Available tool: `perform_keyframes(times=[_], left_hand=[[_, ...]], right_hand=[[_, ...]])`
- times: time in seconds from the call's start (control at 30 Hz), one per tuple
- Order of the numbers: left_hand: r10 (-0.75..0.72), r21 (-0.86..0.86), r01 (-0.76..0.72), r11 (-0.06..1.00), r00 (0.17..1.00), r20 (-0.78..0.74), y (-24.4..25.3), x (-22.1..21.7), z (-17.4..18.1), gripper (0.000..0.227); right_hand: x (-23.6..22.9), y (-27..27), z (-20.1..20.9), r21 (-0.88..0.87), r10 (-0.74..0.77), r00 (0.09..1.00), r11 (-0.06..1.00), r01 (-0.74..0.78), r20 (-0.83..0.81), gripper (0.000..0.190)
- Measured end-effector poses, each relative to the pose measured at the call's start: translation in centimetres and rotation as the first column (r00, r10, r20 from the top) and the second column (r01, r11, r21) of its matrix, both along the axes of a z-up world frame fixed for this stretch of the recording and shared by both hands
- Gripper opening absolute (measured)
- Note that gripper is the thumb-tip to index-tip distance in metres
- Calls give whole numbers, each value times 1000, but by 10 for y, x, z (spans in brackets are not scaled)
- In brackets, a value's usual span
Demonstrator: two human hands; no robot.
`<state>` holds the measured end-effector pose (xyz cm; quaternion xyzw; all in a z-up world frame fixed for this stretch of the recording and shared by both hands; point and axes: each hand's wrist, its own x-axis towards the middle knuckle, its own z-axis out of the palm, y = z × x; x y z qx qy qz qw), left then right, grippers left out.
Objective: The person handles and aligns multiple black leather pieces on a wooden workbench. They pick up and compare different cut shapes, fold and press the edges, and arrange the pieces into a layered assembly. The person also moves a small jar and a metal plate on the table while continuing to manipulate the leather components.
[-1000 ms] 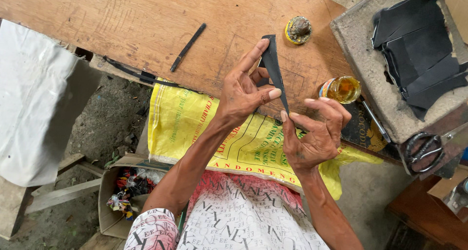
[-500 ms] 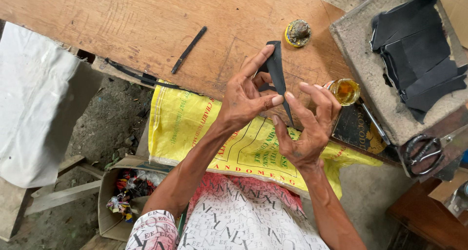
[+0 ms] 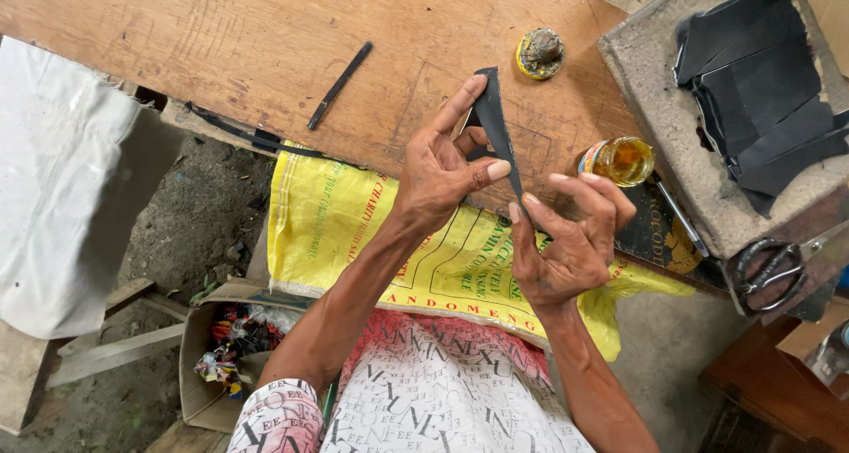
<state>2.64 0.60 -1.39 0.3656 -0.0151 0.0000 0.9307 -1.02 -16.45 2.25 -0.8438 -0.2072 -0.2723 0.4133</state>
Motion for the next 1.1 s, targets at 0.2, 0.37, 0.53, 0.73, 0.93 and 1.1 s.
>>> perform_keyframes(times=[0.2,0.37,0.53,0.73,0.93,1.1], left_hand=[[19,-12,-19,1000,1000,-22,0,0,2,98],[8,-28,-10,1000,997,-83,6,0,11,91],[-83,48,83,995,997,0,5,-8,20,85],[-100,50,99,994,995,16,5,-8,25,85],[-110,58,110,992,994,3,4,-7,22,85],[-115,88,113,990,993,19,4,-8,22,83]], right_hand=[[1,-2,4,-46,-23,996,999,27,90,19],[16,-13,16,-84,136,991,987,-134,14,40],[29,-31,16,-314,189,977,925,-212,-101,44],[32,-29,15,-350,145,987,923,-158,-63,47],[31,-27,17,-331,143,989,933,-143,-27,52],[31,-28,13,-371,121,992,920,-123,-28,51]])
